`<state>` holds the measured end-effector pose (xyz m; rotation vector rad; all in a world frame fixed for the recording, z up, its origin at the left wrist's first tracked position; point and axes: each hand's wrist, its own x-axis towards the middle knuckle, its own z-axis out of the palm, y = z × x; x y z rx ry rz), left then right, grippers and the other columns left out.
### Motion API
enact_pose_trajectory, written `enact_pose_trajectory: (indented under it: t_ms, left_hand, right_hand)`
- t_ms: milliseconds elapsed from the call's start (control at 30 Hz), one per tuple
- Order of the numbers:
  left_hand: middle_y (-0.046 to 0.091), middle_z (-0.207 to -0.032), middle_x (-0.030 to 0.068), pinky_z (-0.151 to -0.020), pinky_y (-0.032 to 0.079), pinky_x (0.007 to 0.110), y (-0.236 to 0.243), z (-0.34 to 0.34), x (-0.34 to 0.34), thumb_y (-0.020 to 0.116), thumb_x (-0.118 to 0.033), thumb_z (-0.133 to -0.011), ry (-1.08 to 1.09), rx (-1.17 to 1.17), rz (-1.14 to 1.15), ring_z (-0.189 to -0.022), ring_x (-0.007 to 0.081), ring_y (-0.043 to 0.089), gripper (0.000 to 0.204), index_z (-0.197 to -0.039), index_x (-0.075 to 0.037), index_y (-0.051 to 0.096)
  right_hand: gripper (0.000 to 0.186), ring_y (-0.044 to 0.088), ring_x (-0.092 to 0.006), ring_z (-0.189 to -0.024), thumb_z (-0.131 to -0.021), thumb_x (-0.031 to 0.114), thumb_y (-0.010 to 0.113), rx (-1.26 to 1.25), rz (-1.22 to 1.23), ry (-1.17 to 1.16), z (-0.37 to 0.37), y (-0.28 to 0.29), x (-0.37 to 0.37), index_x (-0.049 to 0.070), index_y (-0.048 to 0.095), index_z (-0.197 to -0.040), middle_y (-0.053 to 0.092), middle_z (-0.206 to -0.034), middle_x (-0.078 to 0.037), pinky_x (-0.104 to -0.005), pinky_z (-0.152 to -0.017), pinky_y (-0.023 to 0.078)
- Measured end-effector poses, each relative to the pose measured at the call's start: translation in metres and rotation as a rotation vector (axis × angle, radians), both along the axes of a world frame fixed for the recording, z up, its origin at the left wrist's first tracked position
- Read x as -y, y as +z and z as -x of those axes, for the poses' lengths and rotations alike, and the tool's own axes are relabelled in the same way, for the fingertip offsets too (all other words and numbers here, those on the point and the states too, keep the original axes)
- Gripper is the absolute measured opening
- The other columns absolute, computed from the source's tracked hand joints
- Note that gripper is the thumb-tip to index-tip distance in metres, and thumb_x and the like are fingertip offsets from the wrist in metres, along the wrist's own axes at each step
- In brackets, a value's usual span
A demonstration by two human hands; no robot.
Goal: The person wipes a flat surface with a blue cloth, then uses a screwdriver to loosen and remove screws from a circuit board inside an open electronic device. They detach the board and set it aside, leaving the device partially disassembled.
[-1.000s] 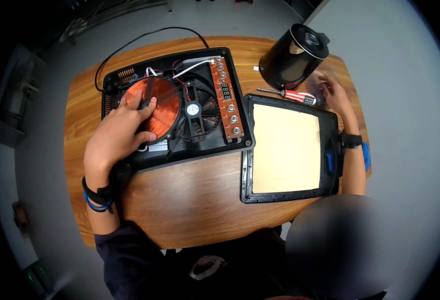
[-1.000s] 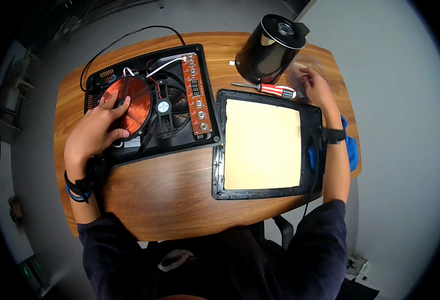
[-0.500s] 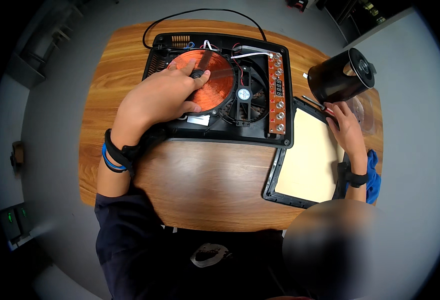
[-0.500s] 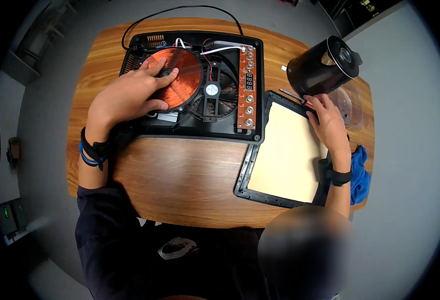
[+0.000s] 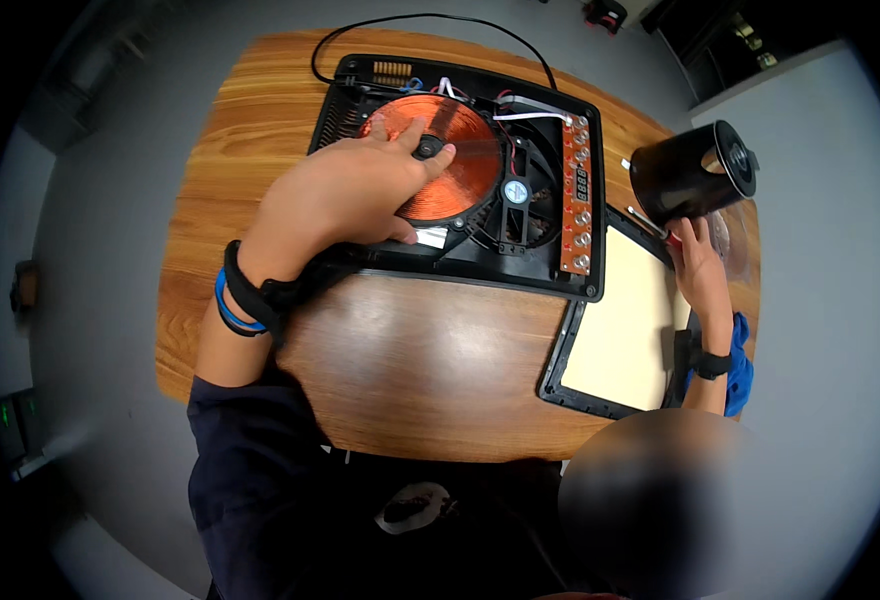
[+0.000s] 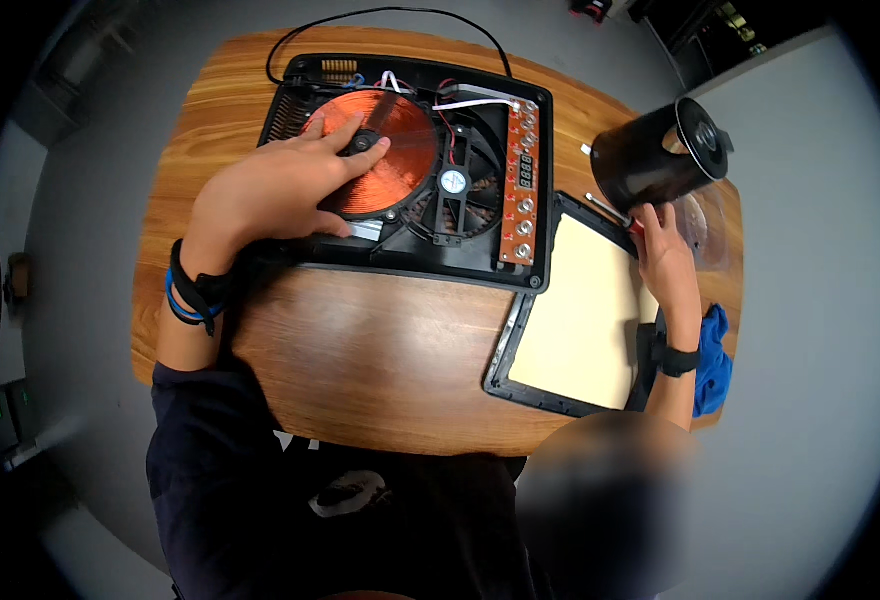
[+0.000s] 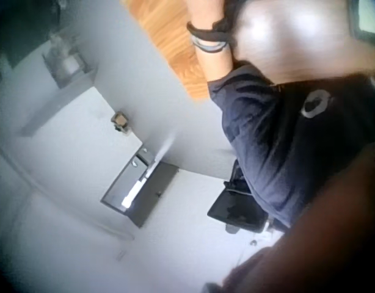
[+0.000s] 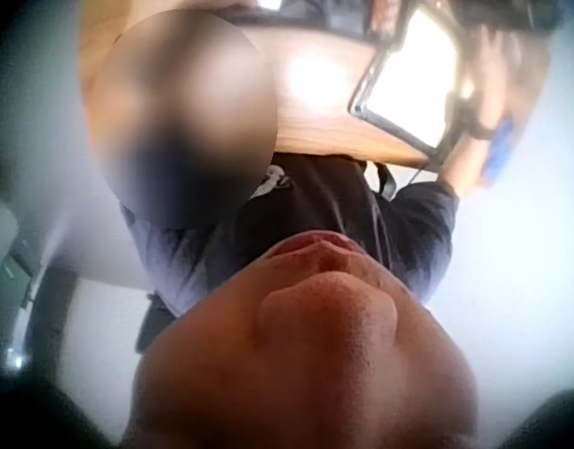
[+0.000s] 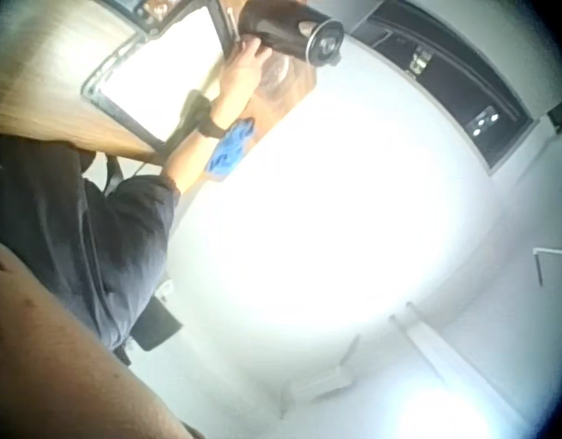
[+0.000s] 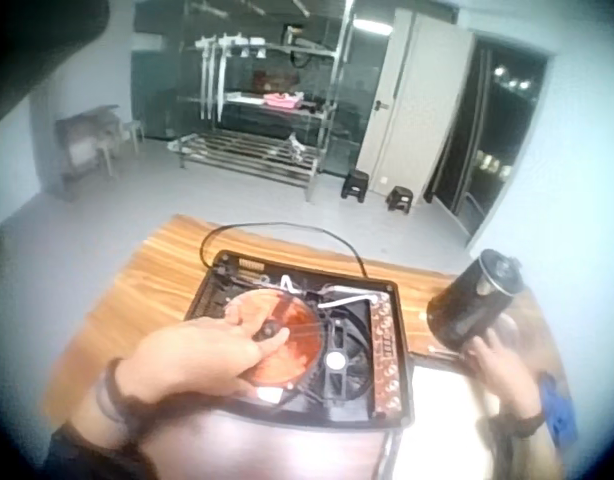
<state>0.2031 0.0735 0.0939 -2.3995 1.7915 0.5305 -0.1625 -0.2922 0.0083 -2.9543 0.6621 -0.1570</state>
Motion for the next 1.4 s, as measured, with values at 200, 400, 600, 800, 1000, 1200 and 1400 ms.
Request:
enact_pose_trajectory:
  t_ms: [200,400,600,800,1000,1200,1400]
  left_hand:
    - [0.041,-0.187,0.0221,-0.130,0.051,0.055,-0.001,0.010,-0.004,0.092,-0.037,-0.096,-0.018,0.013,0.071,-0.166,0.0510,0.046,0.091,-0.176,-0.017,0.053]
    - [0.041,-0.187,0.0182,-0.133,0.049,0.055,-0.004,0.045,0.002,0.086,-0.034,-0.103,-0.313,-0.011,0.301,-0.172,0.0432,0.040,0.081,-0.174,-0.013,0.054]
    - [0.030,-0.192,0.0140,-0.141,0.039,0.058,-0.037,0.082,0.017,0.083,-0.027,-0.105,-0.495,-0.219,0.332,-0.176,0.0444,0.030,0.082,-0.177,-0.009,0.049]
    - [0.030,-0.193,0.0108,-0.141,0.041,0.056,-0.055,0.086,0.026,0.080,-0.016,-0.106,-0.498,-0.182,0.312,-0.176,0.0438,0.031,0.083,-0.180,-0.013,0.043]
    - [0.029,-0.193,0.0072,-0.137,0.048,0.053,-0.051,0.083,0.028,0.072,0.008,-0.098,-0.499,-0.164,0.288,-0.174,0.0439,0.035,0.091,-0.181,-0.017,0.044]
    - [0.028,-0.194,0.0062,-0.135,0.051,0.051,-0.049,0.084,0.027,0.070,0.015,-0.093,-0.489,-0.188,0.279,-0.175,0.0425,0.035,0.096,-0.180,-0.016,0.044]
    - [0.029,-0.194,0.0064,-0.137,0.049,0.051,-0.048,0.084,0.029,0.069,0.016,-0.093,-0.489,-0.193,0.278,-0.175,0.0423,0.036,0.094,-0.179,-0.014,0.047]
  right_hand:
    - [0.029,0.072,-0.0430,-0.106,-0.114,0.010,0.072,0.097,-0.156,-0.040,-0.003,0.031,-0.035,0.010,0.071,-0.142,0.064,-0.122,-0.018,-0.0493,-0.090,0.060]
    - [0.028,0.074,-0.0342,-0.108,-0.118,0.013,0.069,0.105,-0.308,-0.032,-0.006,0.066,-0.041,0.006,0.072,-0.145,0.067,-0.124,-0.016,-0.0448,-0.096,0.061]
    - [0.037,0.075,-0.0300,-0.111,-0.102,0.006,0.083,-0.053,-0.479,0.022,-0.021,0.090,-0.032,0.006,0.076,-0.138,0.070,-0.129,-0.012,-0.0420,-0.096,0.064]
    - [0.037,0.079,-0.0299,-0.103,-0.092,0.001,0.088,0.036,-0.423,0.095,-0.023,0.097,-0.032,0.002,0.077,-0.127,0.077,-0.117,-0.013,-0.0411,-0.089,0.066]
    - [0.031,0.077,-0.0260,-0.090,-0.089,0.004,0.095,0.127,-0.329,0.158,-0.020,0.136,-0.044,-0.001,0.075,-0.112,0.076,-0.106,-0.011,-0.0376,-0.082,0.064]
    - [0.033,0.073,-0.0261,-0.088,-0.085,0.001,0.096,0.161,-0.266,0.297,-0.037,0.163,-0.076,-0.001,0.073,-0.107,0.073,-0.106,-0.011,-0.0364,-0.078,0.062]
    - [0.036,0.074,-0.0318,-0.095,-0.081,-0.001,0.095,0.110,-0.274,0.438,-0.044,0.176,-0.073,-0.002,0.072,-0.108,0.072,-0.109,-0.013,-0.0404,-0.080,0.061]
